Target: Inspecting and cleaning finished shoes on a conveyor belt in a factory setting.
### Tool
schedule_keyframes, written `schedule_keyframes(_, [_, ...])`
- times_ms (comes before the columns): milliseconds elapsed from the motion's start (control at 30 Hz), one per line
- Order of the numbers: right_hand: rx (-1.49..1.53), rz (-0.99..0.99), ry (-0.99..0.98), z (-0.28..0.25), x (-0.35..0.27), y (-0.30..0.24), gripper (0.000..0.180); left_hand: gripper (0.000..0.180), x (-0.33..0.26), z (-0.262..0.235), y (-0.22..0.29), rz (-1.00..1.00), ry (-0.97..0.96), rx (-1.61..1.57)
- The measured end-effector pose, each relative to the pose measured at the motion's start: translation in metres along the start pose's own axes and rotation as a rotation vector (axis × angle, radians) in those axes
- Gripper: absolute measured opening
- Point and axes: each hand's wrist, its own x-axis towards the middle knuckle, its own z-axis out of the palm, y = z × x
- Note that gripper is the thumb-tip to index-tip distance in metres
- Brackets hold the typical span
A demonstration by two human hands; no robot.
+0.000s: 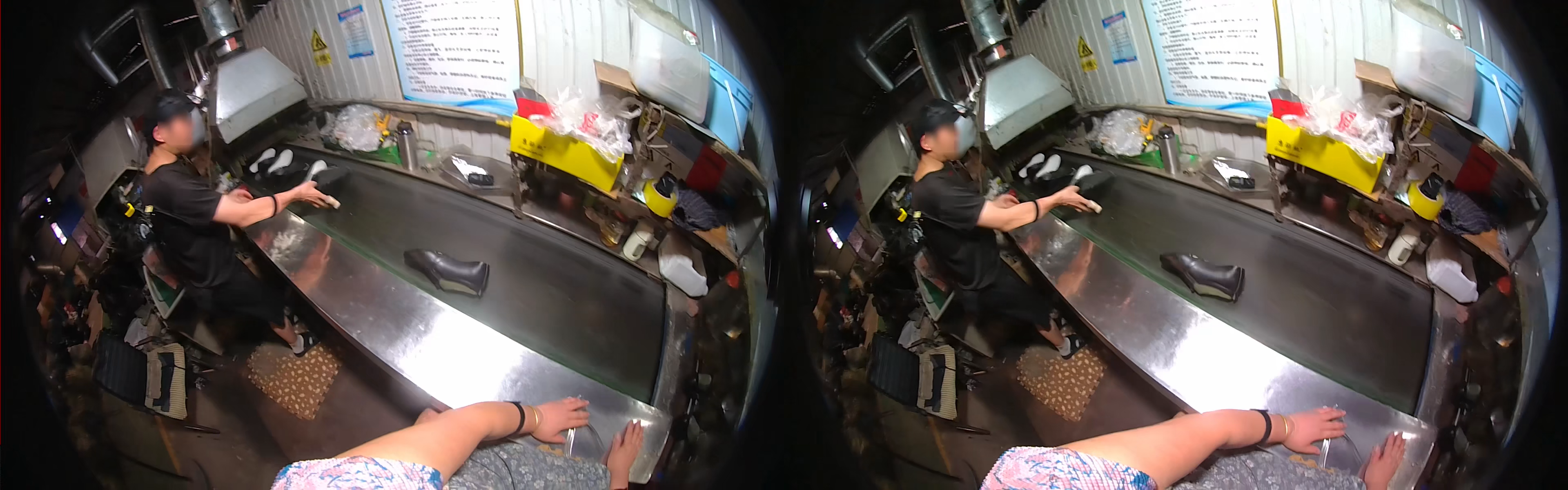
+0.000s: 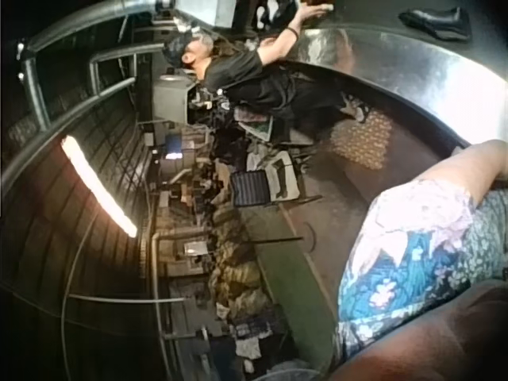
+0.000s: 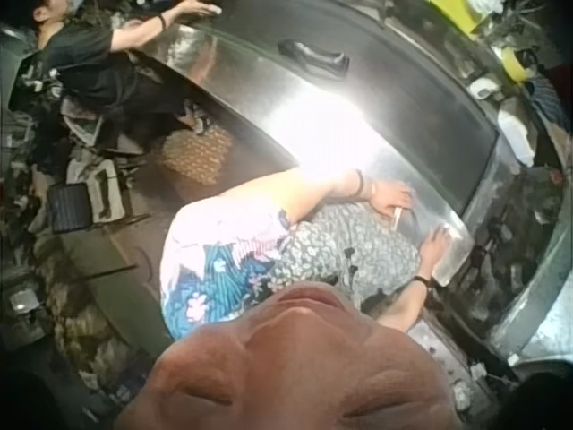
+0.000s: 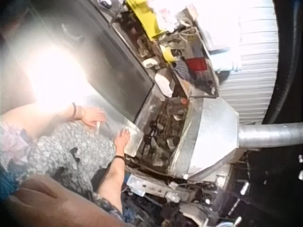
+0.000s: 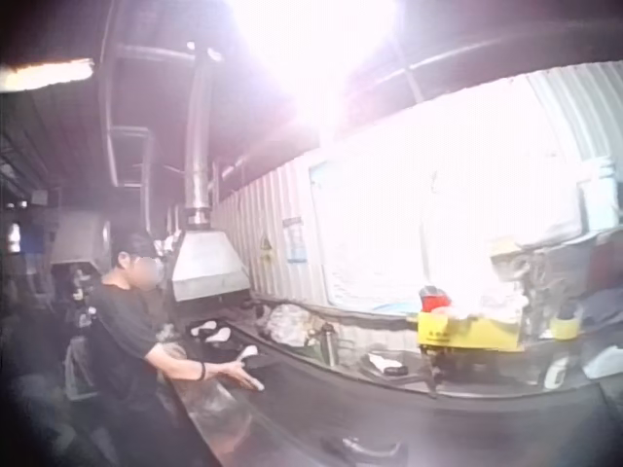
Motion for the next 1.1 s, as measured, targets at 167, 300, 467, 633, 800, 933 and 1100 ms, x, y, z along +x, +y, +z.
schedule_keyframes(167, [0.322, 0.024, 0.142, -0.018, -0.012, 0.007, 0.038, 0.067, -0.01, -0.008, -0.009, 0.047, 0.172, -0.072])
schedule_keyframes(300, [0.761, 0.355, 0.379, -0.041, -0.09, 0.046, 0.011, 0.068, -0.071, -0.063, -0.041, -0.382, 0.439, 0.043])
schedule_keyframes(467, [0.876, 0.826, 0.296, -0.068, -0.239, 0.041, 0.021, 0.089, -0.199, -0.183, -0.166, -1.392, 0.847, 0.641])
schedule_keyframes(633, [1.201, 1.188, 0.623, 0.055, -0.362, 0.046, 0.019, 0.105, -0.138, -0.23, -0.17, -1.725, 0.619, 0.026])
schedule_keyframes(800, [1.296, 1.157, 0.473, 0.052, -0.337, -0.032, 0.018, 0.097, -0.156, -0.249, -0.167, -0.887, 0.536, 1.01])
schedule_keyframes(933, [1.244, 0.891, 0.272, 0.031, -0.314, -0.049, 0.013, 0.1, -0.178, -0.24, -0.193, -1.427, 0.419, 0.389])
schedule_keyframes(1100, [1.14, 0.71, 0.475, -0.022, -0.275, -0.058, 0.009, 0.066, -0.164, -0.253, -0.156, -1.241, 0.572, -0.284])
